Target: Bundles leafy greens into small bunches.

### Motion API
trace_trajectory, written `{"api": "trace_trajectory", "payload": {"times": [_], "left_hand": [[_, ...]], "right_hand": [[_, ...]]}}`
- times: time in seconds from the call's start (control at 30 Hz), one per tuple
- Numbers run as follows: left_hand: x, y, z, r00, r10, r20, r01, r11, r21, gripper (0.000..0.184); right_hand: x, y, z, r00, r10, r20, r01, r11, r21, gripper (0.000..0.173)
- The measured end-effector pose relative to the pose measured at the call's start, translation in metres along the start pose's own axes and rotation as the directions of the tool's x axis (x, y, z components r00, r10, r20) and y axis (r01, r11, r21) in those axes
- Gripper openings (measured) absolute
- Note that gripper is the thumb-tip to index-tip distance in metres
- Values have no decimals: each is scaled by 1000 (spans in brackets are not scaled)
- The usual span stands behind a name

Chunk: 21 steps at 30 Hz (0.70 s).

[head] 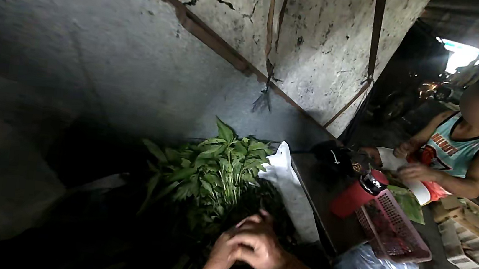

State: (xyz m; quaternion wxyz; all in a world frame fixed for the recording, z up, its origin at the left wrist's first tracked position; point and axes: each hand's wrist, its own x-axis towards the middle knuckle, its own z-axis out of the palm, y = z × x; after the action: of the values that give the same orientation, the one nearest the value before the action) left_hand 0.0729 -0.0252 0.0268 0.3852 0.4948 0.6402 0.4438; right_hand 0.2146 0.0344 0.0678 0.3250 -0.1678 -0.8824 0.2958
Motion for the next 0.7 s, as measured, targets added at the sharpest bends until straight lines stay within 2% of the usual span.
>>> {"api": "trace_trajectory", "payload": {"times": [0.03,0.07,0.1,0.13,0.17,0.23,0.27,0.3,0.37,0.43,0.5,0.53,0.57,0.63,0.7], "left_hand": [[2,-5,-1,995,0,-96,-4,999,-38,35],[3,-5,-4,982,-28,-184,16,998,-65,36],[5,0,-9,964,-74,-254,49,994,-103,34],[6,7,-12,947,-114,-299,62,982,-178,28],[6,9,-13,946,-110,-304,21,959,-283,23],[3,8,-12,978,-15,-207,-79,896,-436,17],[1,7,-9,990,31,-135,-90,884,-459,18],[0,7,-4,997,50,-63,-73,882,-465,19],[0,7,5,1000,19,12,-12,894,-448,18],[0,7,6,999,-24,-37,7,919,-394,15],[2,1,0,985,32,-169,-101,902,-419,18],[5,-1,-4,970,18,-244,-120,904,-411,16],[7,2,-9,954,-39,-297,-88,911,-403,17],[9,8,-16,931,-99,-350,-88,873,-480,18],[5,8,-17,954,7,-300,-174,828,-533,18]], "right_hand": [[-5,-5,8,995,-103,-6,103,995,5,27],[-9,-9,14,991,-132,-19,133,989,58,40],[-11,-9,16,995,-88,-38,93,980,177,52],[-11,-7,14,999,14,-43,1,940,341,62],[-8,-4,8,988,156,-14,-128,855,502,67],[2,6,-5,916,399,33,-309,653,691,60],[7,11,-11,889,457,42,-351,619,702,52],[13,13,-15,884,467,39,-375,656,655,44],[19,4,-20,930,367,-12,-334,860,386,24],[14,-14,-16,992,127,12,-128,985,116,15],[6,-27,-9,992,-80,94,77,996,41,22],[2,-29,-7,988,-113,102,102,989,103,33],[0,-27,-5,993,-80,85,58,972,226,43],[3,-16,-11,988,137,71,-154,829,538,56],[11,-1,-19,931,355,88,-310,635,707,50]]}}
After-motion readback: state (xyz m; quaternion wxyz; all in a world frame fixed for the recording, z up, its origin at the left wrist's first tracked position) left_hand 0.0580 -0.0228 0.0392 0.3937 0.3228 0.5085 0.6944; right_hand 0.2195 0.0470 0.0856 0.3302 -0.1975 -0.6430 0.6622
